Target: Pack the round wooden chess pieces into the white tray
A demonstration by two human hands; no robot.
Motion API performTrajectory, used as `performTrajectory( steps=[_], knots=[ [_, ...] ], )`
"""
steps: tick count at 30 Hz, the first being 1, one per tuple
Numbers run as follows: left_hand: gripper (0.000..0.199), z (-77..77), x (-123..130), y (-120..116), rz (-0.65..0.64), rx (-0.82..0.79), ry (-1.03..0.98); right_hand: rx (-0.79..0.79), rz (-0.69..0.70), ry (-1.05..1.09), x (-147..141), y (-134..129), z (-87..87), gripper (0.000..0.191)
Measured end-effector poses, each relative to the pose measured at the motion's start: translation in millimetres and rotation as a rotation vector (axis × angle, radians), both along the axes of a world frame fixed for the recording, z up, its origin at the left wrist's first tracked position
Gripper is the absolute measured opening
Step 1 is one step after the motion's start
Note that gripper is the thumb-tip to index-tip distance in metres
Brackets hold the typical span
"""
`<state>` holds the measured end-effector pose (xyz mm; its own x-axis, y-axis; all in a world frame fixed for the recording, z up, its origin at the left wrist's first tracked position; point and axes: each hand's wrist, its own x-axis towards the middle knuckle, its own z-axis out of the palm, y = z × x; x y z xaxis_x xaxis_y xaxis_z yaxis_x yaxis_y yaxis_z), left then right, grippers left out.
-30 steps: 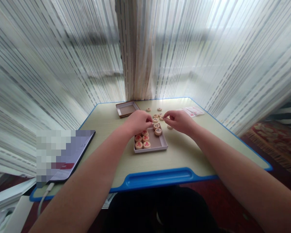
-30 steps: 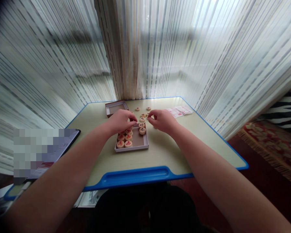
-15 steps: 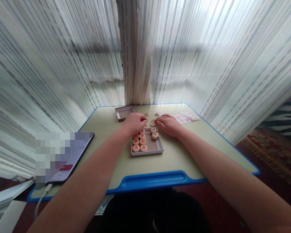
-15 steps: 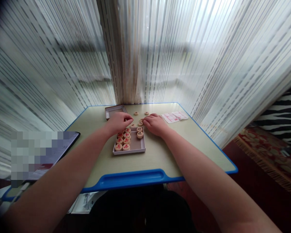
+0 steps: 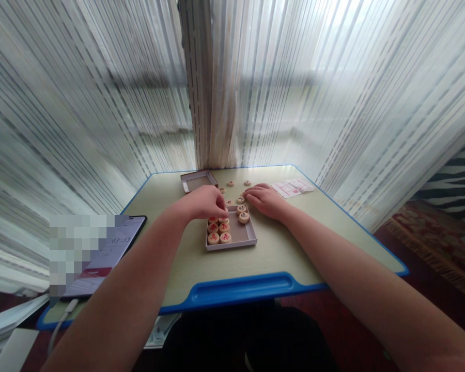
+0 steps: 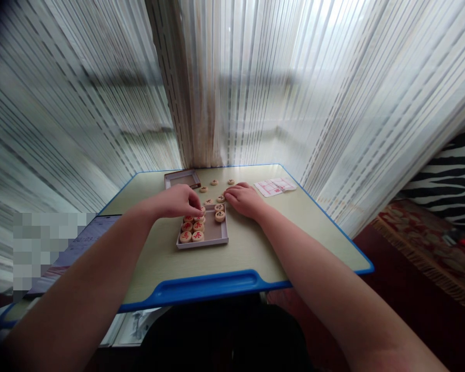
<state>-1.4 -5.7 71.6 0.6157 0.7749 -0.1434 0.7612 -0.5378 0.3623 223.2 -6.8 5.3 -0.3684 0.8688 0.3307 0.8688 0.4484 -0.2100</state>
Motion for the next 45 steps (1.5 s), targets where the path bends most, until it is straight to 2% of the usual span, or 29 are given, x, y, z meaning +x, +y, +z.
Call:
performTrajectory(
  steps=[13, 21, 31, 41, 45],
  knots=[
    [0.019, -4.0, -1.1, 2.5, -0.056, -0.036, 0.002, -0.007, 0.012, 0.040, 1.1, 1.1, -0.3, 0.039],
    [0.020, -0.2, -1.6, 2.0, -0.061, 0.035, -0.014, 0.065, 0.032, 0.071, 4.8, 5.6, -5.7, 0.029],
    [0.020, -5.8, -0.9, 3.7, -0.071, -0.035, -0.007, 0.072, -0.008, 0.091, 2.6, 2.5, -3.7, 0.022],
    [0.022, 0.3, -2.7, 1.7, -0.103, 0.001, -0.025, 0.059, -0.013, 0.098, 2.9, 2.4, -3.3, 0.022],
    [0.022, 3.4, -3.9, -1.3, -0.151, -0.060, -0.014, 0.059, -0.005, 0.094, 3.3, 3.5, -3.5, 0.021]
  ],
)
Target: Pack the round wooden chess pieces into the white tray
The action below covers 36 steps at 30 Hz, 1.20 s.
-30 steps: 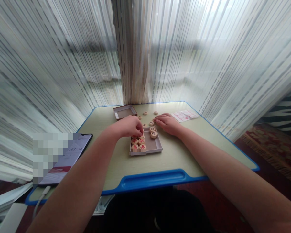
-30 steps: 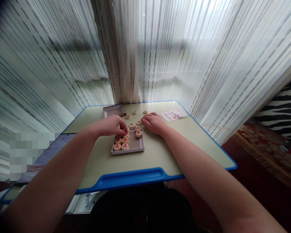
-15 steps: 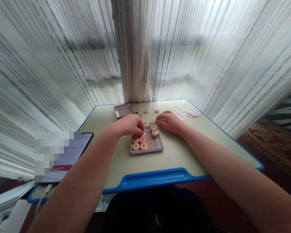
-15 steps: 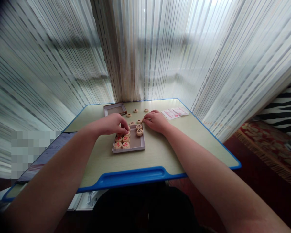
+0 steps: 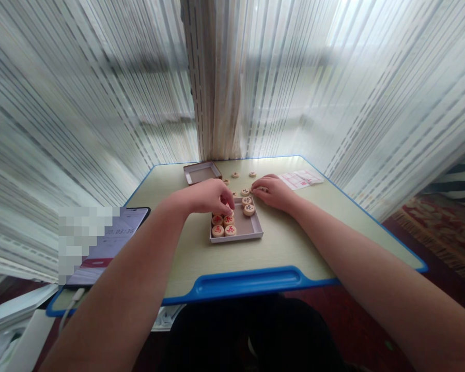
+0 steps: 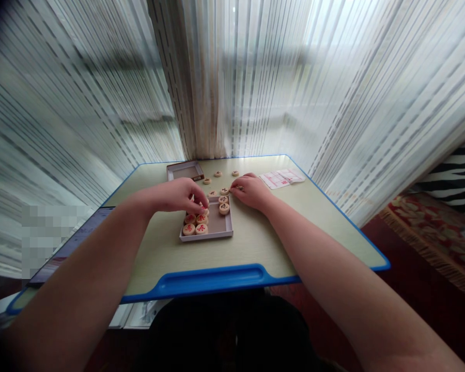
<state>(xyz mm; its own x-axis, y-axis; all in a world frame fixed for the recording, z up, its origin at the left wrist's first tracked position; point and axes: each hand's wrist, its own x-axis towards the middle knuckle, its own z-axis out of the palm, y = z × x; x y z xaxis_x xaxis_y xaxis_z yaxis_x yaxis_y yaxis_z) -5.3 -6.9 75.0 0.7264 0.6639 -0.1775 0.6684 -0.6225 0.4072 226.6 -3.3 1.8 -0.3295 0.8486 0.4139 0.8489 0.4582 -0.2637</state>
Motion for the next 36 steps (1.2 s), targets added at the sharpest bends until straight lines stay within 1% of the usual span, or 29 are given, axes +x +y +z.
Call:
performTrajectory(
  steps=[5, 14, 20, 23, 27, 29, 30, 33, 36],
  knots=[
    [0.028, -1.7, 0, -1, -0.029, -0.039, 0.039, 0.004, -0.012, 0.008, -1, 0, -0.2, 0.016],
    [0.022, -4.8, 1, 1, -0.112, -0.058, 0.069, 0.005, -0.019, 0.026, -1, 0, -0.5, 0.012],
    [0.022, -4.5, 0, 2, -0.124, -0.069, 0.067, -0.010, -0.027, 0.036, -1, 0, -1.3, 0.011],
    [0.026, -2.3, 0, 0, -0.089, -0.030, 0.020, -0.007, -0.057, 0.065, -3, -1, 1.1, 0.012],
    [0.027, -2.6, 3, -1, 0.078, 0.140, -0.138, 0.039, -0.123, 0.129, -5, -6, 10.5, 0.014],
    [0.026, -5.6, 6, -1, 0.146, 0.212, -0.203, 0.023, -0.131, 0.184, -6, -10, 15.1, 0.013],
    [0.025, -7.7, 8, -1, 0.161, 0.236, -0.226, -0.002, -0.136, 0.227, -7, -12, 16.8, 0.012],
    [0.024, -14.3, 14, 0, 0.161, 0.295, -0.277, -0.126, -0.135, 0.431, -7, -17, 19.3, 0.014],
    [0.025, -20.1, 19, 0, 0.140, 0.366, -0.343, -0.300, -0.052, 0.668, -8, -20, 21.8, 0.023]
  ],
)
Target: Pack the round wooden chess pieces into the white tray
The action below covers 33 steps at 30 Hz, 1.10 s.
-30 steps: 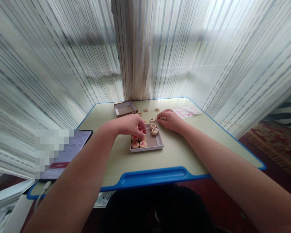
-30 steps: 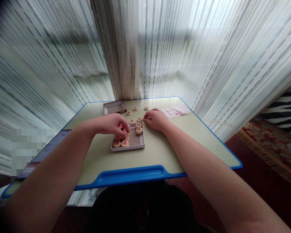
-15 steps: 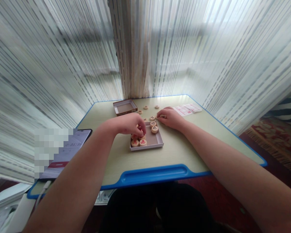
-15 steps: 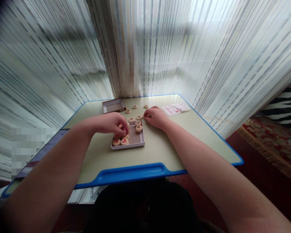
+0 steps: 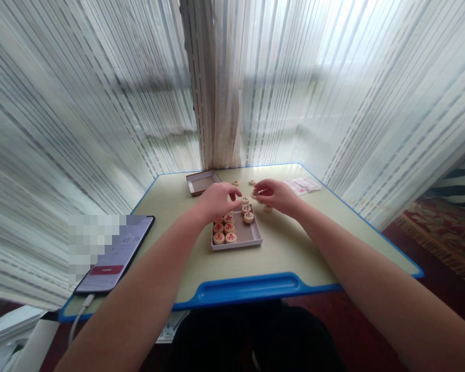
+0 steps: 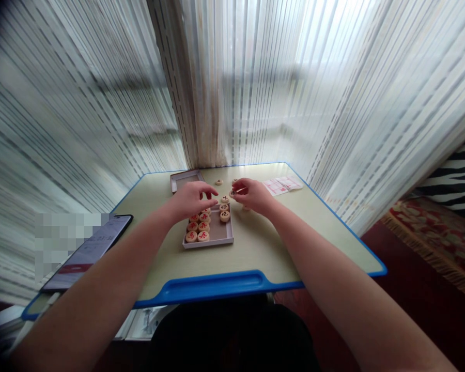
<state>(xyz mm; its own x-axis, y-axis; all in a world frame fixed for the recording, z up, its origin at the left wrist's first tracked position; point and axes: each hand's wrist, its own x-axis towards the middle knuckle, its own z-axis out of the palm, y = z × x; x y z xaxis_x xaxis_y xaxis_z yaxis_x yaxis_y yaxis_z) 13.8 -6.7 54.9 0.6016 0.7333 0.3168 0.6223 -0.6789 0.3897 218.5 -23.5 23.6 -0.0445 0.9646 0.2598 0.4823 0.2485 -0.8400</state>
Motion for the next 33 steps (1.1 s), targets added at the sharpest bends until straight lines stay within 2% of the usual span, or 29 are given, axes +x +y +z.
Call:
performTrajectory(
  steps=[4, 9, 15, 24, 27, 31, 33],
  knots=[
    [0.028, -5.7, 6, -1, -0.064, 0.024, -0.054, -0.209, 0.164, 0.260, 0, -6, 7.1, 0.031],
    [0.027, -9.9, 12, -4, -0.127, 0.020, -0.074, -0.405, 0.264, 0.364, 2, -13, 13.9, 0.037],
    [0.025, -10.5, 13, -6, -0.264, 0.060, -0.145, -0.416, 0.287, 0.414, 2, -17, 17.5, 0.043],
    [0.026, -6.2, 14, -10, -0.256, 0.040, -0.164, -0.391, 0.429, 0.478, 3, -19, 18.6, 0.038],
    [0.026, -0.3, 10, -13, -0.276, -0.014, -0.091, -0.430, 0.376, 0.529, 3, -17, 20.7, 0.029],
    [0.023, 7.8, 3, -17, -0.310, -0.121, 0.072, -0.374, 0.155, 0.606, 6, -8, 17.6, 0.018],
    [0.024, 10.1, 1, -18, -0.314, -0.171, 0.129, -0.339, 0.090, 0.602, 8, -3, 14.4, 0.018]
  ],
)
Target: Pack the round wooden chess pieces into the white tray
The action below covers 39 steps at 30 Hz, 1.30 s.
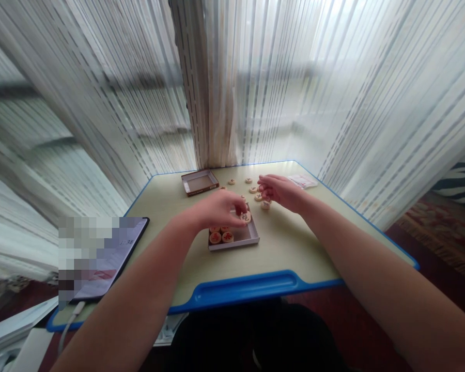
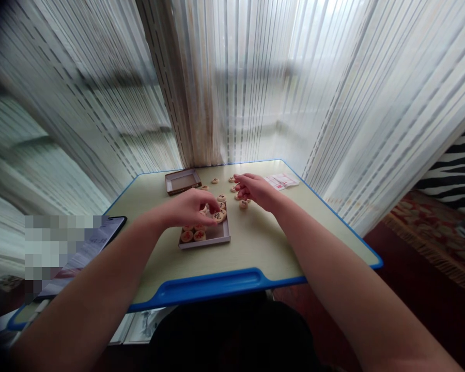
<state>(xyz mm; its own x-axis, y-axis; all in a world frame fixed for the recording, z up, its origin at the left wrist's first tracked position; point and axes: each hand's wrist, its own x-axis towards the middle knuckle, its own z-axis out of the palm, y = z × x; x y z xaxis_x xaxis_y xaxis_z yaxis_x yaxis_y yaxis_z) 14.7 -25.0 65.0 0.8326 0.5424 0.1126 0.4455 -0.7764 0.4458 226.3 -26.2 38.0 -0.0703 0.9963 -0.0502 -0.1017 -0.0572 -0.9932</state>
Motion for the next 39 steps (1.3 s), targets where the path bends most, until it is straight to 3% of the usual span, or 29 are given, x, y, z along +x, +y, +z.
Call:
performTrajectory(
  steps=[8, 14, 29, 39],
  knots=[
    [0.030, -1.3, 2.9, -2.7, -0.082, -0.039, 0.135, 0.074, -0.012, -0.042, -3.2, 2.6, -4.2, 0.024],
    [0.023, 0.5, -1.9, 1.2, -0.034, -0.047, 0.168, 0.074, -0.026, -0.050, -3.6, 0.7, -0.4, 0.024],
    [0.022, -4.1, -2.4, -2.3, -0.112, -0.087, 0.236, 0.070, -0.013, -0.124, -6.6, -1.8, -1.1, 0.018],
    [0.018, -4.4, 5.4, -2.9, -0.084, 0.020, 0.193, 0.078, 0.009, -0.128, -7.4, -1.4, -2.7, 0.017]
  ],
)
